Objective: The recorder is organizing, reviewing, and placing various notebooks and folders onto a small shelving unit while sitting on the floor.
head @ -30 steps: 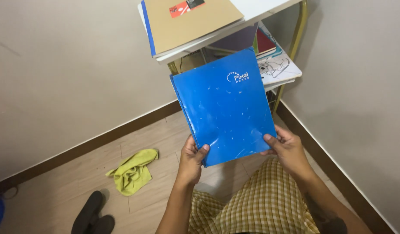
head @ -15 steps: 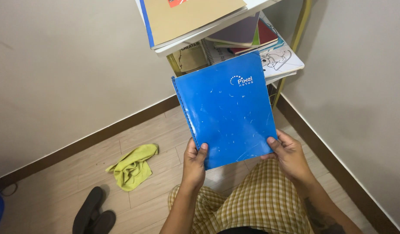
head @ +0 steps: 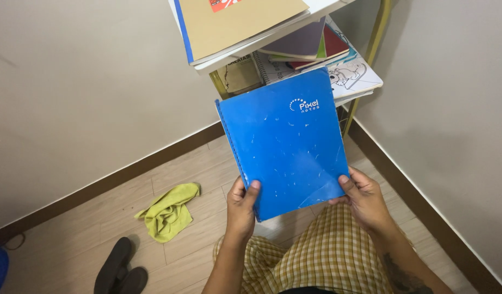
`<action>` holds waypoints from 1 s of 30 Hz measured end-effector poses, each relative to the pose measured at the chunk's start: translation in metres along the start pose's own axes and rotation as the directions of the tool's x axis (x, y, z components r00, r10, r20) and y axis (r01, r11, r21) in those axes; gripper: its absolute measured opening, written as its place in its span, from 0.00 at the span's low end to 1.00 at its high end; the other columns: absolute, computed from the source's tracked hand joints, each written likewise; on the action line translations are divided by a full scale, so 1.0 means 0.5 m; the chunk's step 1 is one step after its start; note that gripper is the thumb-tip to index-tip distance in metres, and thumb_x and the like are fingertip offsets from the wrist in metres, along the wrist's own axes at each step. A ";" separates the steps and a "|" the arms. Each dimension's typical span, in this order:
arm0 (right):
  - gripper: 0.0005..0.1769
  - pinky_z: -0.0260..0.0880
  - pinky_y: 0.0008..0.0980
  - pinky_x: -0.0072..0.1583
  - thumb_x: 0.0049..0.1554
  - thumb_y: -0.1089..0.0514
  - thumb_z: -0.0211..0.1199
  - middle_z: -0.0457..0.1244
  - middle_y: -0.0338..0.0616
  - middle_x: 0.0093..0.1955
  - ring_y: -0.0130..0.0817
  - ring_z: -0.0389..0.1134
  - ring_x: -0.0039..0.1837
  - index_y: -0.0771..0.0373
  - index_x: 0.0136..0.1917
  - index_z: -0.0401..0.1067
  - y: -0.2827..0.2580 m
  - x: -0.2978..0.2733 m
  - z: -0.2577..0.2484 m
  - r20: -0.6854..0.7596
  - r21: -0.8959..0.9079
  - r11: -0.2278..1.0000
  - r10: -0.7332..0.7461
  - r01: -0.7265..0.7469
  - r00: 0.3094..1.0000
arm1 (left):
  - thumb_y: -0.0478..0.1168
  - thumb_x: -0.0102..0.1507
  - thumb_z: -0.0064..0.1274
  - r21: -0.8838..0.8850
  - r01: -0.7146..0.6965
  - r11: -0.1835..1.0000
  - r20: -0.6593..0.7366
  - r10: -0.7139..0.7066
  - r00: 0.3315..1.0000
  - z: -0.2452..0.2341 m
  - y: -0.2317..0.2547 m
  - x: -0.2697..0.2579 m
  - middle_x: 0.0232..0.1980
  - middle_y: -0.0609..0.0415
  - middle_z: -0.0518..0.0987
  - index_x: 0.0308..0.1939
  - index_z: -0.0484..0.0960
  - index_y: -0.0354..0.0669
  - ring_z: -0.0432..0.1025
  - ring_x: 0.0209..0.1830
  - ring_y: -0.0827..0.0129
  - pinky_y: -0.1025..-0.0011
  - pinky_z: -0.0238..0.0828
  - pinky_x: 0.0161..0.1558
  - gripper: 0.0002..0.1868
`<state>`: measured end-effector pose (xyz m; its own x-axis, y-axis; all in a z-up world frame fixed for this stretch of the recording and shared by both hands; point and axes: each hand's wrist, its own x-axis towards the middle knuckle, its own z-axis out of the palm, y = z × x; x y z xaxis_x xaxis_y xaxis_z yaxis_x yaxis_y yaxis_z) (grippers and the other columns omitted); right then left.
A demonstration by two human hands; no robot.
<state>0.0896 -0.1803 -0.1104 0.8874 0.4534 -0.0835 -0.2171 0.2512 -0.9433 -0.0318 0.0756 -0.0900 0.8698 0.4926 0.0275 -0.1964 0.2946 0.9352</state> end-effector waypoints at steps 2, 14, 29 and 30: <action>0.26 0.79 0.33 0.45 0.64 0.53 0.53 0.71 0.49 0.48 0.33 0.73 0.43 0.66 0.72 0.67 0.005 0.001 -0.004 0.004 0.007 1.000 -0.001 0.001 1.000 | 0.42 0.69 0.54 0.031 0.003 1.000 0.027 -0.004 1.000 0.012 0.024 -0.004 0.46 0.53 0.84 0.53 0.80 0.34 0.76 0.44 0.72 0.71 0.76 0.48 0.15; 0.26 0.73 0.29 0.40 0.64 0.54 0.56 0.69 0.45 0.46 0.29 0.68 0.39 0.66 0.72 0.67 0.004 0.000 -0.015 -0.012 0.018 1.000 -0.012 0.013 1.000 | 0.34 0.63 0.58 -0.043 0.142 0.989 0.217 -0.129 0.967 -0.001 0.016 -0.005 0.50 0.51 0.83 0.57 0.77 0.36 0.77 0.51 0.67 0.67 0.76 0.54 0.18; 0.23 0.79 0.25 0.41 0.57 0.61 0.64 0.70 0.49 0.62 0.30 0.76 0.48 0.56 0.67 0.73 -0.026 -0.130 0.099 0.498 -0.344 0.674 -0.460 0.654 0.735 | 0.50 0.69 0.53 -0.285 -0.027 0.958 0.068 0.049 0.996 0.021 -0.071 0.056 0.65 0.42 0.72 0.78 0.59 0.41 0.67 0.67 0.55 0.57 0.65 0.71 0.37; 0.28 0.80 0.26 0.44 0.52 0.63 0.65 0.66 0.52 0.66 0.34 0.76 0.53 0.53 0.66 0.73 -0.036 -0.143 0.110 0.568 -0.439 0.545 -0.447 0.714 0.691 | 0.52 0.75 0.51 -0.359 -0.120 0.926 0.191 0.199 0.961 0.037 -0.046 0.041 0.67 0.36 0.72 0.81 0.58 0.36 0.66 0.69 0.52 0.55 0.62 0.73 0.37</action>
<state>0.0079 -0.1700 -0.0696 0.4790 0.6871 0.5463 0.6937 0.0850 -0.7152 -0.0009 0.0637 -0.1042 0.8837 0.3752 0.2799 -0.4486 0.5078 0.7355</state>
